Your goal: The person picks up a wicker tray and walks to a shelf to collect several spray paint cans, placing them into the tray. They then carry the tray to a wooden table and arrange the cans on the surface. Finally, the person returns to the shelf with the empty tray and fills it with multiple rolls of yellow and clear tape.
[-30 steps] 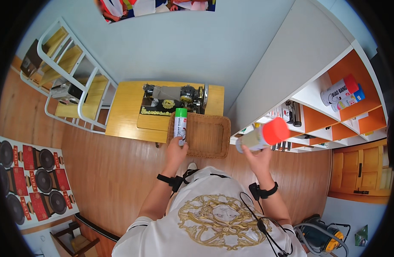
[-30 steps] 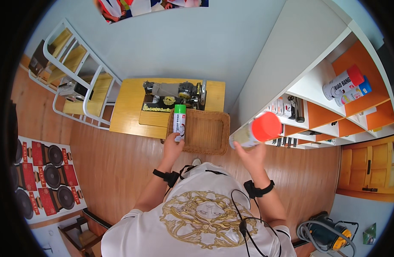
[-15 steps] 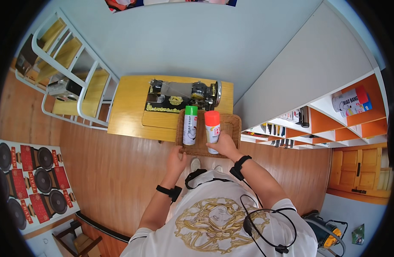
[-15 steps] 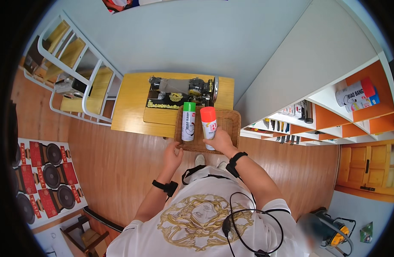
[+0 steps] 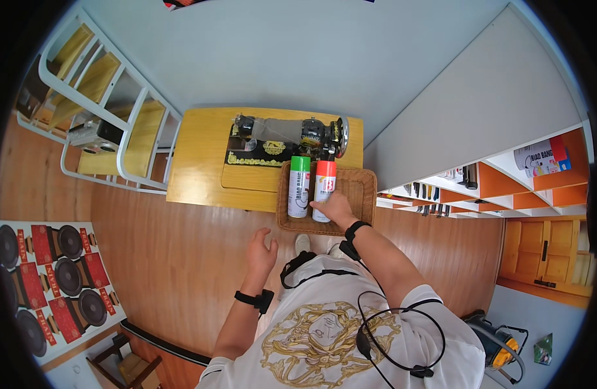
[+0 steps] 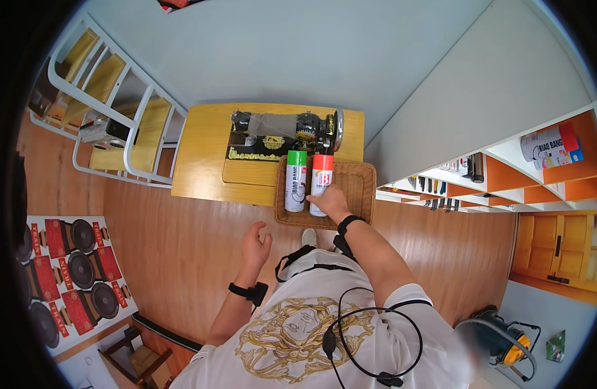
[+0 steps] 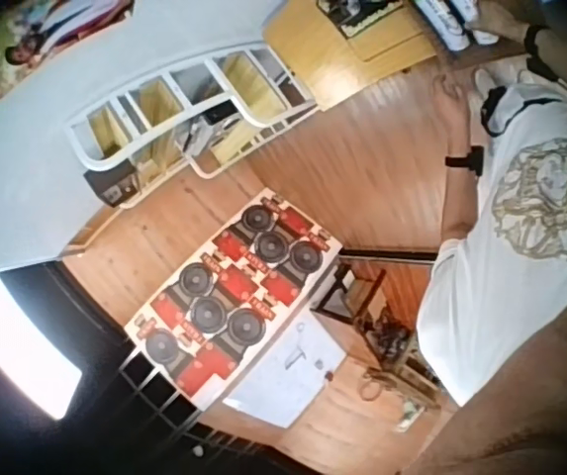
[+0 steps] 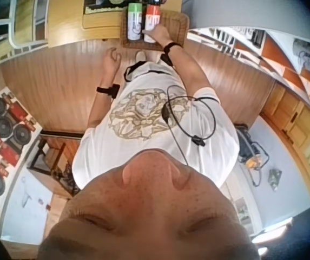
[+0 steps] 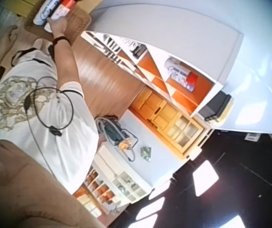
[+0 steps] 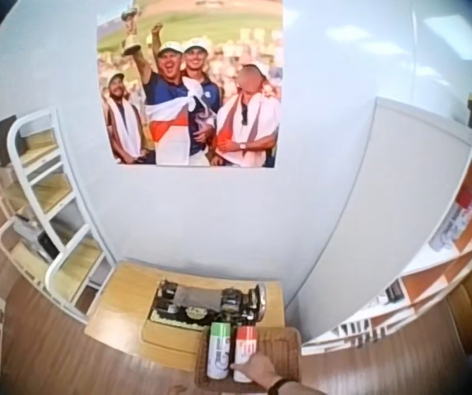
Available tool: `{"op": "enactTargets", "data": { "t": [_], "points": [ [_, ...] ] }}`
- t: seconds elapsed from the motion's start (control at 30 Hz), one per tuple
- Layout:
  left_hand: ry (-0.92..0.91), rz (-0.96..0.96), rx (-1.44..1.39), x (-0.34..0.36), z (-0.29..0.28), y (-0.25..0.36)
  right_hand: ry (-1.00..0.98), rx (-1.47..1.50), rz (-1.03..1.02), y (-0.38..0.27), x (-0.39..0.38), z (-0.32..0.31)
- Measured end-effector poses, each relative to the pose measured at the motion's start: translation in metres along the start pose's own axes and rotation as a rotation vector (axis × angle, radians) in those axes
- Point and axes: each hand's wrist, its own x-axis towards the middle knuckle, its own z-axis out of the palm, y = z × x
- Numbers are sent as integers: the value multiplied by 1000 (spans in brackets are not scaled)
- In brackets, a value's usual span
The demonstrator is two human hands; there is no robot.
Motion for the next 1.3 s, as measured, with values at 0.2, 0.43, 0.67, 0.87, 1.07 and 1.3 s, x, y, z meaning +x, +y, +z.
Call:
{"op": "enactTargets", "data": {
  "t": [0.2,0.43,0.67,0.87,1.07,1.3],
  "points": [
    [-64,-33,3,12,-7,16,39,52,16,3,-5,5],
    [-109,-18,-12,19,-2,27,-34,38,0,14,-10,-1],
    [-69,111,30,23,17,32,-124,-54,-54,26,-18,-26],
    [-56,66,-71,20,42,50,-154,-16,-293,56,-40,-101],
    [-56,15,-89,22,81,76,155,459,-335,68,-128,-256],
    [21,90,-89,46,100,128,1340,698,-430,144,-160,-419]
  ]
}}
